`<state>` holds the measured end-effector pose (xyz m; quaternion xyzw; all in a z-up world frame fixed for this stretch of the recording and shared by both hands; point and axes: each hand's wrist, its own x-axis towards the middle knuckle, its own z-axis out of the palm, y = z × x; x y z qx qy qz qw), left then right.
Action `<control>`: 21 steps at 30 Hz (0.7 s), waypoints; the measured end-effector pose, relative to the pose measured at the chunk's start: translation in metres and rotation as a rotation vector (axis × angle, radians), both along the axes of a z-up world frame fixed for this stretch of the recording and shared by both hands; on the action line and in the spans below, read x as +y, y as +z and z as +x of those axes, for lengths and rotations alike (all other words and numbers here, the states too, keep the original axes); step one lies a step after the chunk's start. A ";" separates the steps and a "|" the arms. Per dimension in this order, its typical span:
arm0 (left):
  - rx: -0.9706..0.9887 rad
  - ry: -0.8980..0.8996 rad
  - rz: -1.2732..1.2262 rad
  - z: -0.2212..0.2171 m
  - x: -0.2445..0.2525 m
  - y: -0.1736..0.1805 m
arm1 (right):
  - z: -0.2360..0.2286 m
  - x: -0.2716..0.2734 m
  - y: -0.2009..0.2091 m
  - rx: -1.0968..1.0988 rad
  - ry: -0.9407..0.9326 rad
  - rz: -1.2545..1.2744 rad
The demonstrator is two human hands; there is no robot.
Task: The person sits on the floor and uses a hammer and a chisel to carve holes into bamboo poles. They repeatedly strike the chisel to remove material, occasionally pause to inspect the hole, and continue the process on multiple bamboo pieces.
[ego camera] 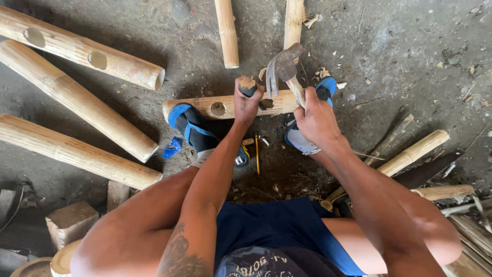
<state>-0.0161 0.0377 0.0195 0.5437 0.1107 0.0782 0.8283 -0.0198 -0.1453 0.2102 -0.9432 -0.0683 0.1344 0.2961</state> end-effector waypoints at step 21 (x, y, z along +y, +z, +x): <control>-0.115 -0.196 0.392 -0.008 -0.017 -0.015 | 0.012 0.027 -0.005 0.104 0.348 -0.384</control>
